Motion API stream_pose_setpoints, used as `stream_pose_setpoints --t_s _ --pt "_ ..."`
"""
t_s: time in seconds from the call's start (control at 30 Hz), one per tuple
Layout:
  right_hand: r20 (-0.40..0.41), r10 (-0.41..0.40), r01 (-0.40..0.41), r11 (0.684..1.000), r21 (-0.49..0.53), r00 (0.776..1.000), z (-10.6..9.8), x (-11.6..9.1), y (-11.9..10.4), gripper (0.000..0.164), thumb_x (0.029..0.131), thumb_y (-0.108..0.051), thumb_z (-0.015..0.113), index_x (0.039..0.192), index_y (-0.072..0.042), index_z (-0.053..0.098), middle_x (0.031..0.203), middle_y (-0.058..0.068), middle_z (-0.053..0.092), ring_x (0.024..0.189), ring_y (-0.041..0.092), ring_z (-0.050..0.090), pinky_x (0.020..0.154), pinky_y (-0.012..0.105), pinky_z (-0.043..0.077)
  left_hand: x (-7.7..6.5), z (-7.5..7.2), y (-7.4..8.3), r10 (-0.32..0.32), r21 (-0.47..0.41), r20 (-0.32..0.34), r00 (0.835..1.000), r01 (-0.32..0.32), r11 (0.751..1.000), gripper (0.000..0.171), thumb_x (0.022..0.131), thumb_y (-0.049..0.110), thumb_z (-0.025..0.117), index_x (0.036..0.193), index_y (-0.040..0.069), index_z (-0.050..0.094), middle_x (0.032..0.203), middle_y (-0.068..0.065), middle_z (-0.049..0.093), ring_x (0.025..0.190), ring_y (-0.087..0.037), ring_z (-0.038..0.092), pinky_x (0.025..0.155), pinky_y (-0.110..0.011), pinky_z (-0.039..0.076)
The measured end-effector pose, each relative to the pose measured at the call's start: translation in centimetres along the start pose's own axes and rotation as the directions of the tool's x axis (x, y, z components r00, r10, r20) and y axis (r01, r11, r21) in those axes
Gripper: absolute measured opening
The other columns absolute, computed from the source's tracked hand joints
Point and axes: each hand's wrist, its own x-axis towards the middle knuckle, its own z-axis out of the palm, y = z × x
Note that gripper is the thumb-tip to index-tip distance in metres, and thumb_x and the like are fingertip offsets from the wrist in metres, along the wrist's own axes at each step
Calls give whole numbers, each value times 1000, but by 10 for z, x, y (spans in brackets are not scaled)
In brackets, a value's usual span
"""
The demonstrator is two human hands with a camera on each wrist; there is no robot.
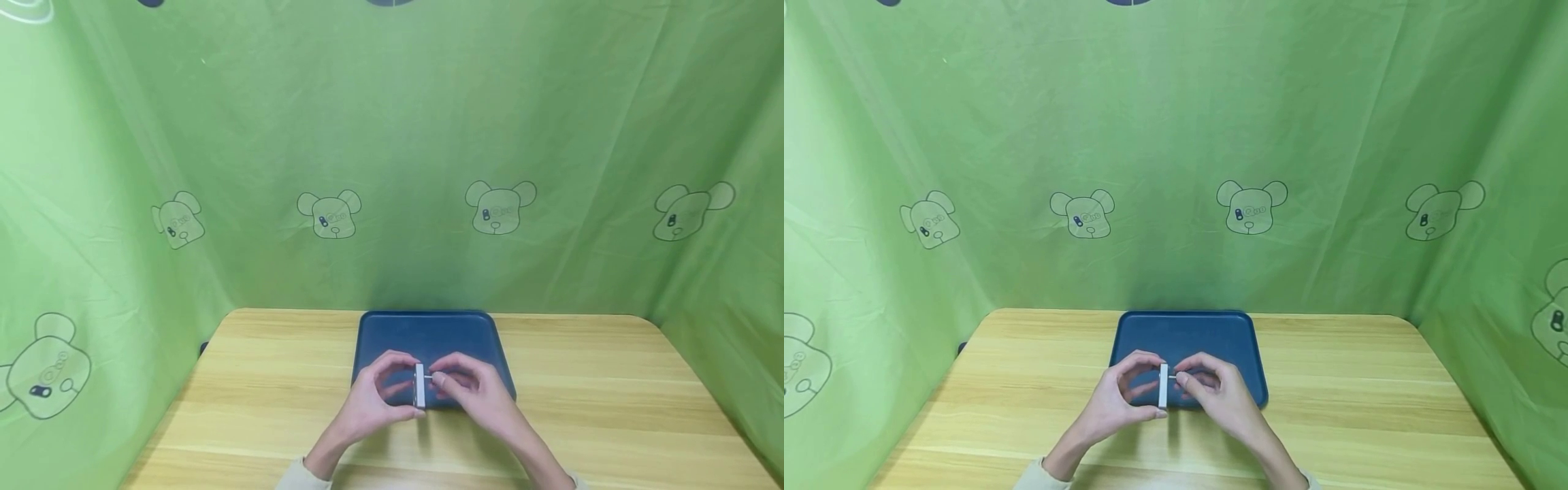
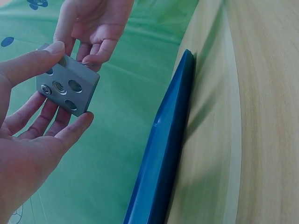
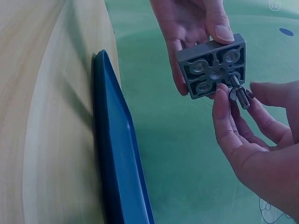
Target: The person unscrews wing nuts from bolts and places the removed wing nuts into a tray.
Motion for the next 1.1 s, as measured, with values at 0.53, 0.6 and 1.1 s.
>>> stream_pose_setpoints --t_s 0.53,0.6,1.1 --pt "2 -3 3 1000 -15 1000 -2 0 -4 18 101 -8 64 112 5 67 113 30 66 102 35 72 86 48 64 0 0 0 -9 0 -2 1000 9 1000 66 70 -14 85 130 -4 57 131 -20 54 126 -29 57 109 -44 52" --pt "10 2 -2 1000 -10 1000 -2 -1 -4 20 101 -8 64 114 7 66 115 30 66 104 36 71 87 48 64 0 0 1 -8 0 -2 1000 8 1000 66 70 -14 84 130 -3 58 132 -19 54 126 -29 57 109 -44 52" --pt "2 46 -46 999 -9 999 -1 -2 -8 33 96 -8 71 123 11 63 119 30 66 104 27 72 90 35 64 0 -1 2 -7 1 -6 1000 7 1000 67 70 -14 84 130 1 59 132 -18 54 126 -28 57 109 -44 52"
